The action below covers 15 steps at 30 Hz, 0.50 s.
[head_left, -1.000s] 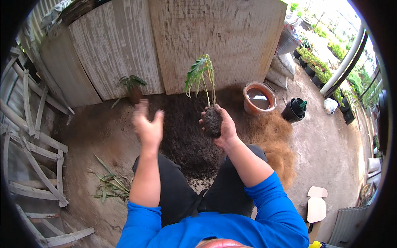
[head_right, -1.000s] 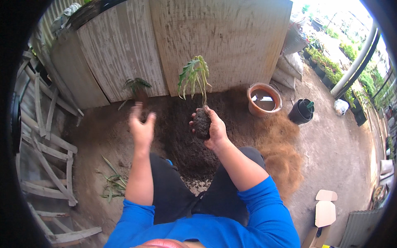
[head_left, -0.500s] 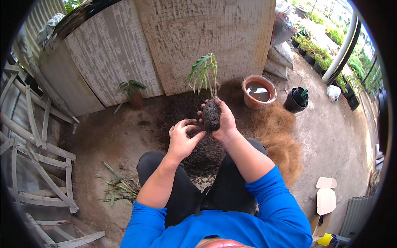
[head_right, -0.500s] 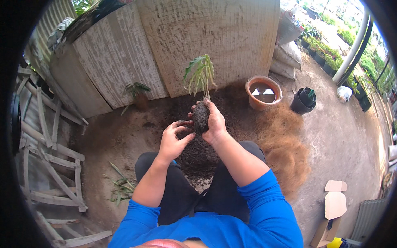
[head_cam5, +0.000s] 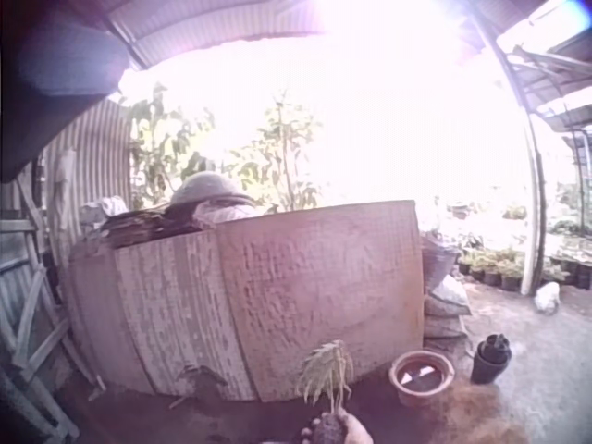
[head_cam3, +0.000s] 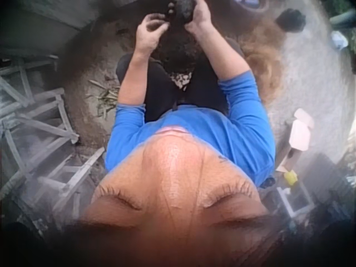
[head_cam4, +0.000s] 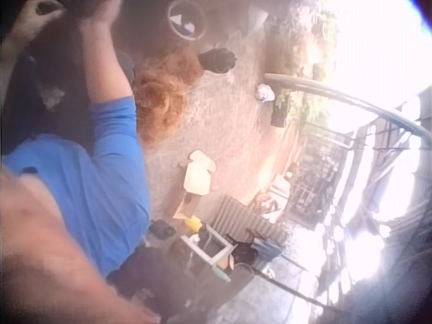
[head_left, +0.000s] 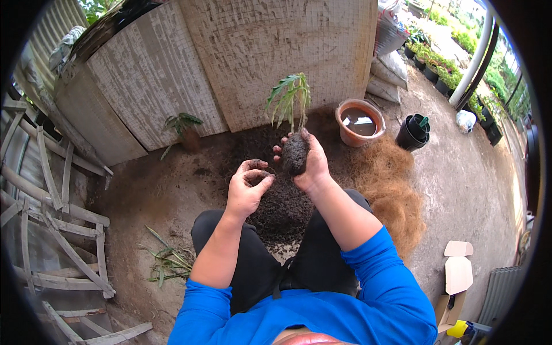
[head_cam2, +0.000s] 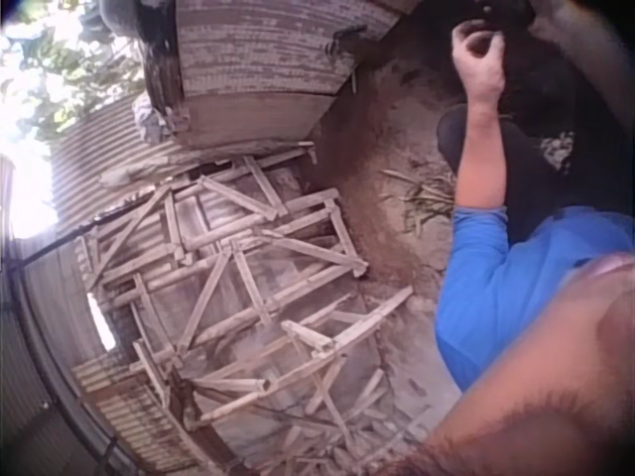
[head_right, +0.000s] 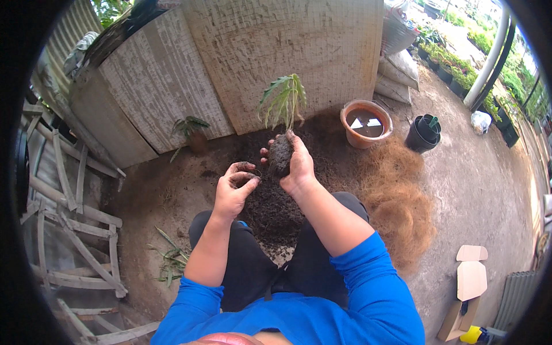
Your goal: The person sits on the ground and packs soil around the root ball of a small plant by hand. They repeatedly add soil and press it firmly to form a compact root ball, occasionally lifting the plant to inspect the shape.
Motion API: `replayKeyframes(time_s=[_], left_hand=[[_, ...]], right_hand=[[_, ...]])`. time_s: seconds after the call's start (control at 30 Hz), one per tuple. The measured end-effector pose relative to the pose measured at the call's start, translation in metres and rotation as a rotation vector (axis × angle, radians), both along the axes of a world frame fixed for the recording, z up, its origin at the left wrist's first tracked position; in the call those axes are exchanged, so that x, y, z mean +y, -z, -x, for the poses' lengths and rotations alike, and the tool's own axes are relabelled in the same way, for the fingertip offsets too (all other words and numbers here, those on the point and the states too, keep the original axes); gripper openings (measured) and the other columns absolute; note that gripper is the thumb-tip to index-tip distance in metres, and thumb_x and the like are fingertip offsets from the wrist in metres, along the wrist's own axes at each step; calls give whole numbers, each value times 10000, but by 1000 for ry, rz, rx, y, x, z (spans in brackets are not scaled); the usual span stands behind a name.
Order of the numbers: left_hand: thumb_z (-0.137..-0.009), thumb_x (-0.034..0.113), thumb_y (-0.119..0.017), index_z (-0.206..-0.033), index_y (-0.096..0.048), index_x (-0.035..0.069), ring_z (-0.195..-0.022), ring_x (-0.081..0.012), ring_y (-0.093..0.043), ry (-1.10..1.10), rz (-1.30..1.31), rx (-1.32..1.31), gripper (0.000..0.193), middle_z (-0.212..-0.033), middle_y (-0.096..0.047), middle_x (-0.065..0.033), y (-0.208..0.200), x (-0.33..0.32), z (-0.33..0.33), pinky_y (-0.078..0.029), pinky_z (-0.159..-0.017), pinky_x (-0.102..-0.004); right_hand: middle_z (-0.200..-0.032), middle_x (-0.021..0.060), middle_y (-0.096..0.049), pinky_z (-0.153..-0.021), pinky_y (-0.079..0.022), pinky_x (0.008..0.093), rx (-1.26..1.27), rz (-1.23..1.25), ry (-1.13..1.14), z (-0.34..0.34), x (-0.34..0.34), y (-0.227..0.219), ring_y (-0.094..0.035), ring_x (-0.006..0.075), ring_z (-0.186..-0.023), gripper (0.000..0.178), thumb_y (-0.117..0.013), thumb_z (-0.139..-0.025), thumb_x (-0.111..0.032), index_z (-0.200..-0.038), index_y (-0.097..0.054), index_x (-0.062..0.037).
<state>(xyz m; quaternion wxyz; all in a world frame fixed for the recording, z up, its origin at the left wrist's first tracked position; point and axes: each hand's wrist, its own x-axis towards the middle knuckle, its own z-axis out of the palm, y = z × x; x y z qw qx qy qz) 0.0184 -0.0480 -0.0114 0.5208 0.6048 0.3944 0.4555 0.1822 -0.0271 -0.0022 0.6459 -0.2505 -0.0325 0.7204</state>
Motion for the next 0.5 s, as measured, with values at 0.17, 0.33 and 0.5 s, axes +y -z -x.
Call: replayKeyframes(time_s=[0.17, 0.33, 0.5], left_hand=[[-742, -3, -633, -807, -616, -43, -922, -114, -519, 12, 163, -245, 78, -1030, -514, -63, -9, -1, 4, -436, -788, -247], [-768, 162, -643, -815, -633, 5, -866, -165, -563, -82, 139, -399, 164, -997, -572, -70, -26, 23, 46, -460, -751, -280], [-778, 186, -639, -1372, -114, 30, -1191, -263, -393, -974, 253, -16, 808, -1281, -400, -208, 3, 59, 125, -285, -1003, -411]], right_hand=[[-826, 96, -555, -630, -478, 409, 0, -15, 34, -5, 1, 0, -579, 285, -744, 280, -440, -877, -345, -935, -474, -73], [-821, 95, -546, -629, -485, 410, 7, 2, 94, -15, 0, -4, -580, 284, -730, 281, -441, -879, -349, -936, -464, -75], [-820, 98, -543, -654, -484, 428, 37, -1, 97, -16, -1, -4, -575, 301, -754, 287, -424, -883, -356, -925, -464, -75]])
